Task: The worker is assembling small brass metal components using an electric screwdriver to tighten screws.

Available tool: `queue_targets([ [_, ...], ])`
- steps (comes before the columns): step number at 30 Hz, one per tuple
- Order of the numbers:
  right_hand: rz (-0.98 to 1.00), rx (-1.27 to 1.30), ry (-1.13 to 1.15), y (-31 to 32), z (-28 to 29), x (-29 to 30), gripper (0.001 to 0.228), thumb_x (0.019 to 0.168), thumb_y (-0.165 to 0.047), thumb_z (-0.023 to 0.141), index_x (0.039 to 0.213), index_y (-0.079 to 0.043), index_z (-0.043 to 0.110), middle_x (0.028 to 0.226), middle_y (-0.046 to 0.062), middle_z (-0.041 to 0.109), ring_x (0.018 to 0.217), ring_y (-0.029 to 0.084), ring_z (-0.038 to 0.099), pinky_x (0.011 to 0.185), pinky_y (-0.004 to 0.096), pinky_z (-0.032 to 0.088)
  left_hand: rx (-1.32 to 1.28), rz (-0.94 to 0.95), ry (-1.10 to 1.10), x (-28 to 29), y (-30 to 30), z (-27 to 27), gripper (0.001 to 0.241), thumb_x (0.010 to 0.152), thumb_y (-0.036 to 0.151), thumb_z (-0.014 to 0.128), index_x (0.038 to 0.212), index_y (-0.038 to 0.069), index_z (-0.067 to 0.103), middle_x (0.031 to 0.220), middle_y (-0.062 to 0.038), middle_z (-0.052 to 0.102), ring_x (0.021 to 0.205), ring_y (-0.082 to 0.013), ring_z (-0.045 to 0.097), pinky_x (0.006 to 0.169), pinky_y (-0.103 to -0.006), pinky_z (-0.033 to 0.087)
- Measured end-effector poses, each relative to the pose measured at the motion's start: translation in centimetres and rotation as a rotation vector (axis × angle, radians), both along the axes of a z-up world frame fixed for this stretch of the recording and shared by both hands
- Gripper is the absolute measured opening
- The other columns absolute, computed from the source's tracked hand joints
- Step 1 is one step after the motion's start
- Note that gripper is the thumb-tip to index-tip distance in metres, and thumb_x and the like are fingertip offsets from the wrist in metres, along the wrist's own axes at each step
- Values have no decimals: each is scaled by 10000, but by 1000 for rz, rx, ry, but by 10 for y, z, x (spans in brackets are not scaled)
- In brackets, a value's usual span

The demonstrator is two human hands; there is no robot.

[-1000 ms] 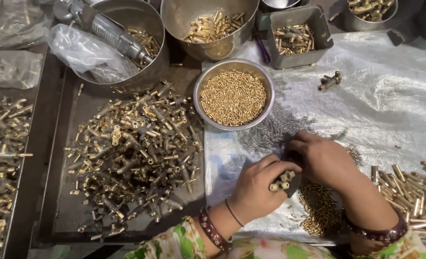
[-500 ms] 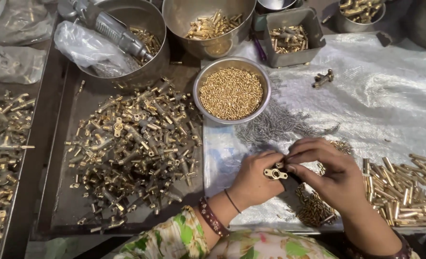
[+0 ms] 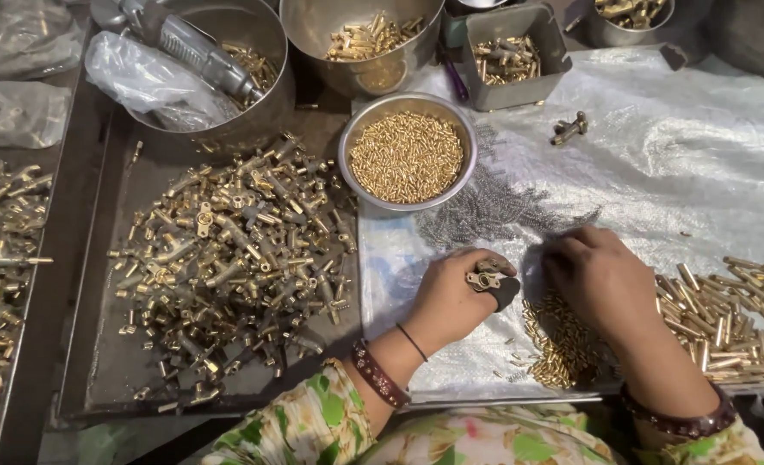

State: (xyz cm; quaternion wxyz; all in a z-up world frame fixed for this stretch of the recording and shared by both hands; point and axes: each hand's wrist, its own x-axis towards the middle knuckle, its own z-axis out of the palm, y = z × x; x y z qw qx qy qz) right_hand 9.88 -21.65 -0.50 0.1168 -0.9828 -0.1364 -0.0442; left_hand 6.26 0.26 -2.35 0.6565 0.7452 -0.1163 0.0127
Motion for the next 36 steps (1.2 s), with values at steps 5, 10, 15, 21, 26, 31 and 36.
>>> queue_targets([
  [5,-14,447,173,3,3,-5,256,872,-168,737,1105,-64,726,1116,92,715,976,270,698,815,368,570,294,-11,-13,-3,-2,1,301,769,128,734,1067,90,742,1009,-168,726,908,-350,714,827,-419,566],
  [10,174,1058,282,28,23,-27,181,888,-3,709,1068,-4,728,1103,115,745,1026,213,720,899,326,590,266,-8,48,-3,-7,-6,310,767,175,763,1056,70,729,1003,-165,726,930,-363,719,836,-433,570],
  [15,307,985,183,45,23,-29,141,841,0,765,980,-11,746,1075,117,750,1021,207,731,901,319,601,232,15,38,-4,-5,-10,323,746,185,782,1021,34,702,992,-173,723,958,-379,714,826,-433,571],
  [21,244,756,-42,-4,23,-14,182,871,-5,749,1047,-50,736,1183,98,718,1102,220,699,929,346,564,123,-26,120,-2,-9,-11,368,708,88,748,1072,45,714,957,-111,741,877,-239,742,790,-364,577],
  [26,-289,-92,-184,-119,-6,3,192,952,-235,846,1085,-101,807,1122,124,746,888,272,703,781,378,582,-152,-9,437,6,-8,-29,223,816,79,843,1001,59,721,864,17,690,775,-59,603,707,-242,525],
  [31,-328,-336,-220,-180,-60,-7,190,930,-353,865,1033,-197,834,1080,43,770,901,217,723,859,322,595,-181,-26,468,8,-11,-32,288,797,56,817,1067,76,719,892,22,670,794,-62,595,721,-247,513],
  [36,-306,-295,-169,-128,-27,0,170,935,-262,867,1071,-166,835,1087,69,780,914,222,728,876,323,591,-158,-71,373,5,-9,-31,208,840,84,782,1041,41,748,954,2,741,859,-54,658,768,-250,545],
])
